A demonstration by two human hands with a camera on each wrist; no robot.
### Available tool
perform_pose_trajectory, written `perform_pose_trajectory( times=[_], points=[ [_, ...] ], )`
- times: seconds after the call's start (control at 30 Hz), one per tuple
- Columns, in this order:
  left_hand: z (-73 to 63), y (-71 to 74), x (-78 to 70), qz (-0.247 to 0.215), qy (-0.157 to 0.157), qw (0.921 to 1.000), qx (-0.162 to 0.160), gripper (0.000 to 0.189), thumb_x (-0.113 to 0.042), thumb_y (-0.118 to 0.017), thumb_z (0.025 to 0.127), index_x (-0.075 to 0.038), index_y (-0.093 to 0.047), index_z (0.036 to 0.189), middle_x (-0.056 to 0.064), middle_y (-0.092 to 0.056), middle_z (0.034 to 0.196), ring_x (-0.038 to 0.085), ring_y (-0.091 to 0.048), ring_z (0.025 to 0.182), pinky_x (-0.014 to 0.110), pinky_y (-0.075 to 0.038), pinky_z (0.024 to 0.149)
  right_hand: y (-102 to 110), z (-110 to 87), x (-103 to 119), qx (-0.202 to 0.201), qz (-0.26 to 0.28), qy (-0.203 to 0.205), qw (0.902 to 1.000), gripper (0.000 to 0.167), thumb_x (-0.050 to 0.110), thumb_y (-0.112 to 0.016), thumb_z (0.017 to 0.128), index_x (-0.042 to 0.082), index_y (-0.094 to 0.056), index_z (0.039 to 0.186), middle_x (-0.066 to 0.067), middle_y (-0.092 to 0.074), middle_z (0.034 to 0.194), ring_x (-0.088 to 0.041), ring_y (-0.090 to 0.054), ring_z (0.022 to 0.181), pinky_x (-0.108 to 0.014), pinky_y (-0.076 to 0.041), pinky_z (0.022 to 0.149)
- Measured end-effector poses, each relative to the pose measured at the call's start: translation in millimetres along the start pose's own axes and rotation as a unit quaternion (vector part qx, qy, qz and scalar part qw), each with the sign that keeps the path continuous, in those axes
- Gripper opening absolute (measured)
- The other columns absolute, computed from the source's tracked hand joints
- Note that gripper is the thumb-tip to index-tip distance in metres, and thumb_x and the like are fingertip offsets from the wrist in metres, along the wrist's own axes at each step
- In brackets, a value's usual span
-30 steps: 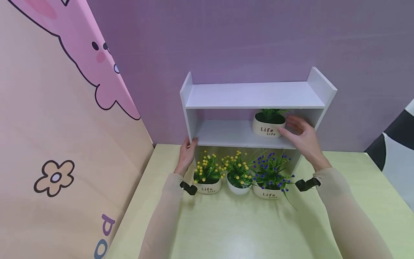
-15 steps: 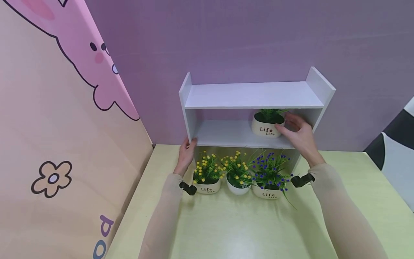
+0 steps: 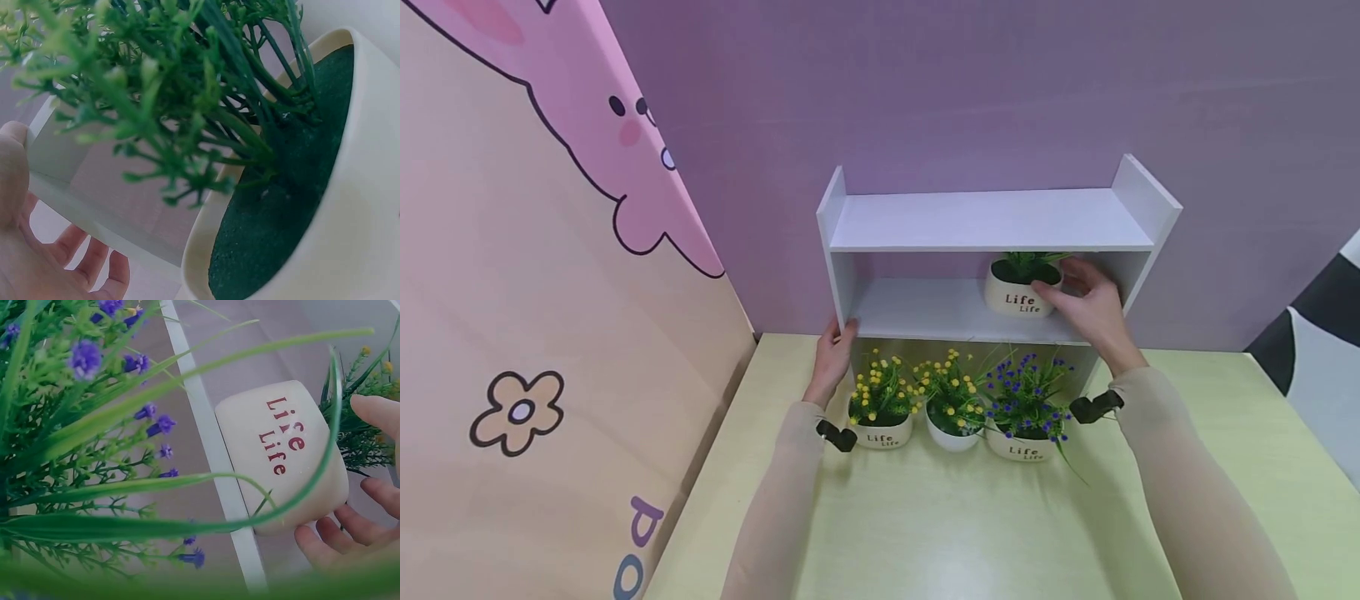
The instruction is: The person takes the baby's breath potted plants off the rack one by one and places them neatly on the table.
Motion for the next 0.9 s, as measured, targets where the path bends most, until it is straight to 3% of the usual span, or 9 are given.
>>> perform_pose_trajectory(
  times=[0.17,0.27,0.4,0.6,0.9],
  points=[
    [-0.3,0.6,-0.1,0.003,0.0,1.0,0.002,0.058,-0.046,-0.052,0.112,-0.025,-0.044,0.165,0.018,-0.057,0.152,0.039,-0.056,0.141,0.063,-0.045,0.116,-3,4.4,-1,0.006,-0.011,0.004,0.9999,0.083,0.044,-0.078,0.097,0.007,-0.042,0.163,-0.018,-0.047,0.165,-0.04,-0.048,0.15,-0.053,-0.04,0.122],
    [-0.4,0.3,-0.7,0.004,-0.002,1.0,0.003,0.058,-0.046,-0.052,0.112,-0.025,-0.043,0.165,0.018,-0.057,0.152,0.039,-0.056,0.141,0.062,-0.046,0.116,-5,6.5,-2,0.007,-0.017,0.005,0.9998,0.081,0.043,-0.078,0.097,0.007,-0.044,0.161,-0.018,-0.05,0.163,-0.038,-0.05,0.147,-0.038,-0.045,0.113],
    [0.0,0.0,-1.6,0.004,-0.006,1.0,0.003,0.058,-0.045,-0.052,0.112,-0.025,-0.043,0.165,0.019,-0.057,0.152,0.04,-0.056,0.14,0.062,-0.046,0.115,-8,10.3,-5,0.007,-0.019,0.004,0.9998,0.081,0.043,-0.08,0.096,0.008,-0.046,0.161,-0.017,-0.052,0.161,-0.035,-0.052,0.144,-0.021,-0.042,0.098],
    [0.4,0.1,-2.1,0.002,-0.01,0.9999,0.003,0.057,-0.044,-0.052,0.112,-0.023,-0.043,0.165,0.019,-0.057,0.151,0.04,-0.057,0.139,0.062,-0.046,0.115,-12,15.8,-10,0.007,-0.029,0.006,0.9995,0.077,0.044,-0.08,0.095,0.009,-0.049,0.157,-0.015,-0.056,0.155,-0.023,-0.055,0.13,-0.021,-0.041,0.093],
    [-1.1,1.1,-2.2,-0.004,-0.008,1.0,0.003,0.057,-0.044,-0.053,0.112,-0.022,-0.045,0.164,0.02,-0.057,0.151,0.041,-0.056,0.139,0.064,-0.046,0.114,-15,19.2,-17,0.018,-0.034,0.023,0.999,0.071,0.04,-0.081,0.096,0.014,-0.051,0.155,-0.005,-0.063,0.136,0.0,-0.055,0.098,-0.015,-0.048,0.074]
  ],
)
Point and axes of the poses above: each hand's wrist, its own z-axis towards the middle knuckle, its own y-axis out of the back of the hand, x = y × z, the point moved 9 cm from there along z, towards the middle knuckle
